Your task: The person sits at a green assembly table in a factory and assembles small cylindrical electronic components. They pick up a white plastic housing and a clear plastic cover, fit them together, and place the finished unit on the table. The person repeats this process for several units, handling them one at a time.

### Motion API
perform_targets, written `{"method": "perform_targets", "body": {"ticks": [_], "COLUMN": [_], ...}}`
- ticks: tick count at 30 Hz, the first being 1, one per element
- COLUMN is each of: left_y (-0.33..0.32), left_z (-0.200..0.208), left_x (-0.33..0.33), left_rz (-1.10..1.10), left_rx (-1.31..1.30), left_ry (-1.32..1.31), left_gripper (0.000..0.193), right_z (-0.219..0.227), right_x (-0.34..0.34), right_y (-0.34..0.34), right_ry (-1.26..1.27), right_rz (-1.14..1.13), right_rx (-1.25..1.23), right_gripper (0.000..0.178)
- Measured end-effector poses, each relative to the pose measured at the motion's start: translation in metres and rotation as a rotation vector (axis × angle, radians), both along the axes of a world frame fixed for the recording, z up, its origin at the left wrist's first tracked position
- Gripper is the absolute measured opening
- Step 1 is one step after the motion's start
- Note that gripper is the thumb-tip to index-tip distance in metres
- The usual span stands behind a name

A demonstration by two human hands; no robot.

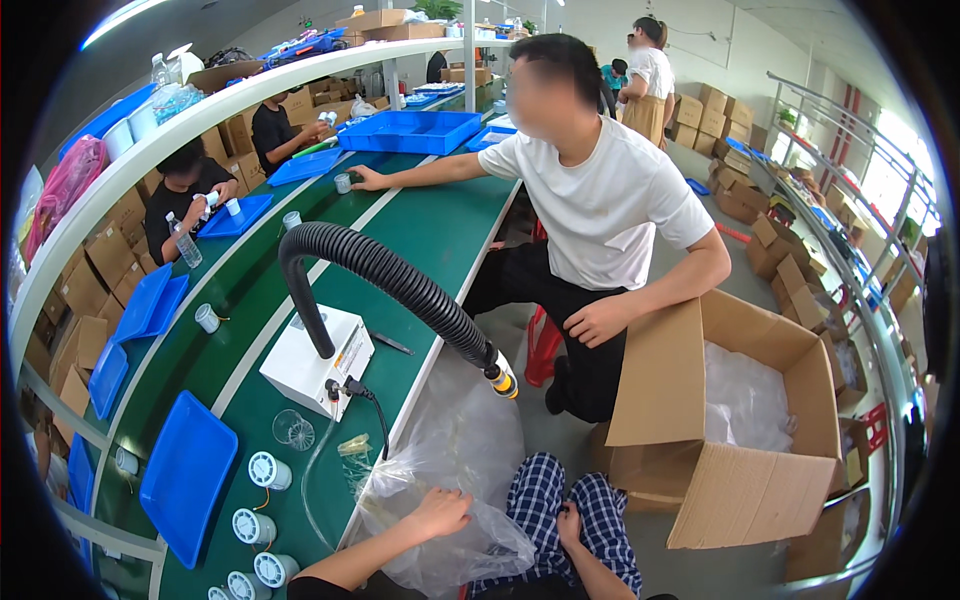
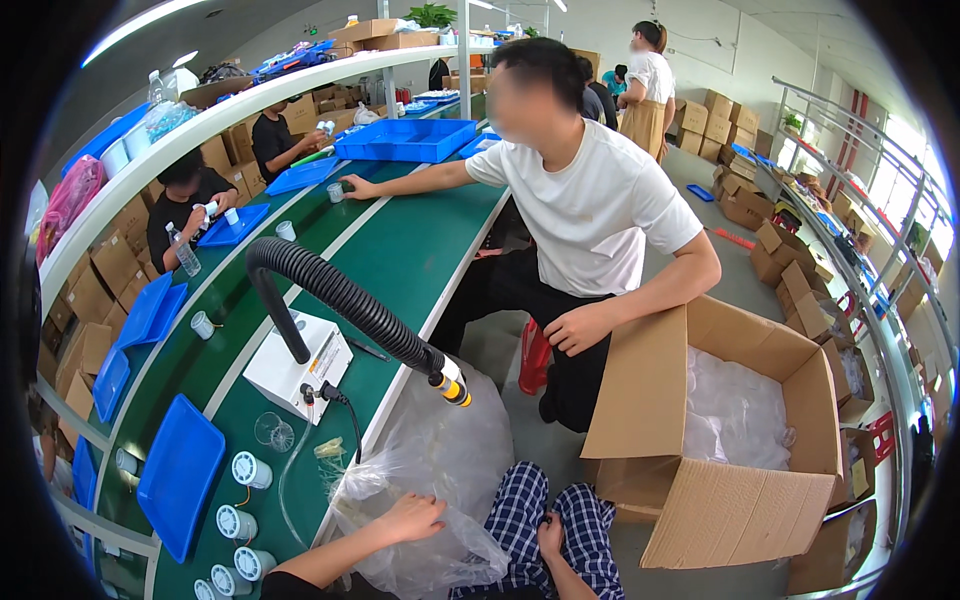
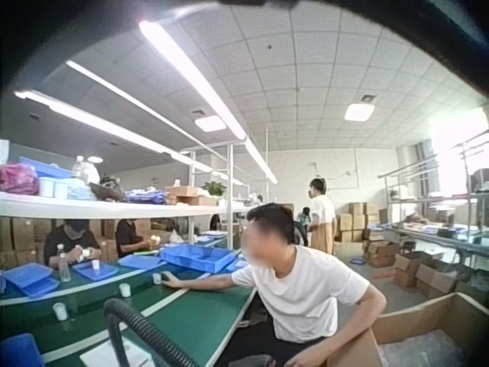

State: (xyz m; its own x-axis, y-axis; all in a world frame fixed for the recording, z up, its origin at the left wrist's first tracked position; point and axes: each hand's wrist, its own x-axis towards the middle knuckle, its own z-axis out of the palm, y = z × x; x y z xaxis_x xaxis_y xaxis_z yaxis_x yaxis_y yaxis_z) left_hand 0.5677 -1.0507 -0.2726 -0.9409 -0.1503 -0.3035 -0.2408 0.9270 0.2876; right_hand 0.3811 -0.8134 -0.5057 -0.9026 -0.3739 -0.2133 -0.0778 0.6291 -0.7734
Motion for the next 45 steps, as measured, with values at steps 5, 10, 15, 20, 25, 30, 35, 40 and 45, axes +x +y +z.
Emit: {"method": "perform_targets", "body": {"ticks": [5,10,15,20,25,30,35,40,45], "left_y": [0.000,0.000,0.000,0.000,0.001,0.001,0.001,0.001,0.001], "left_z": [0.002,0.000,-0.001,0.000,0.002,0.002,-0.002,0.000,0.001], "left_x": [-0.001,0.000,0.000,0.000,0.000,0.000,0.001,-0.001,0.000], "left_rz": [-0.007,-0.012,-0.015,-0.014,-0.011,-0.015,-0.014,-0.021,-0.006], "left_rx": [0.005,-0.001,0.000,0.003,-0.003,-0.001,0.000,-0.005,0.009], "left_ry": [0.006,0.001,-0.005,-0.015,-0.001,0.002,0.010,-0.013,-0.002], "left_gripper": [0.033,0.033,0.034,0.035,0.035,0.034,0.033,0.036,0.032], "right_z": [0.005,0.015,0.001,-0.003,-0.008,-0.006,-0.001,-0.001,0.005], "right_x": [0.001,0.001,-0.002,-0.003,-0.003,-0.003,-0.003,-0.002,-0.001], "right_y": [0.000,-0.003,-0.001,0.000,0.001,0.000,0.001,0.001,0.000], "right_ry": [-0.012,-0.132,-0.109,-0.109,-0.107,-0.116,-0.114,-0.077,-0.087], "right_rz": [0.000,-0.027,-0.024,-0.021,-0.015,-0.011,0.003,0.003,0.002], "right_rx": [-0.015,-0.002,0.006,0.011,0.014,0.026,0.018,0.010,-0.016], "right_gripper": [0.028,0.028,0.029,0.029,0.029,0.030,0.030,0.029,0.028]}}
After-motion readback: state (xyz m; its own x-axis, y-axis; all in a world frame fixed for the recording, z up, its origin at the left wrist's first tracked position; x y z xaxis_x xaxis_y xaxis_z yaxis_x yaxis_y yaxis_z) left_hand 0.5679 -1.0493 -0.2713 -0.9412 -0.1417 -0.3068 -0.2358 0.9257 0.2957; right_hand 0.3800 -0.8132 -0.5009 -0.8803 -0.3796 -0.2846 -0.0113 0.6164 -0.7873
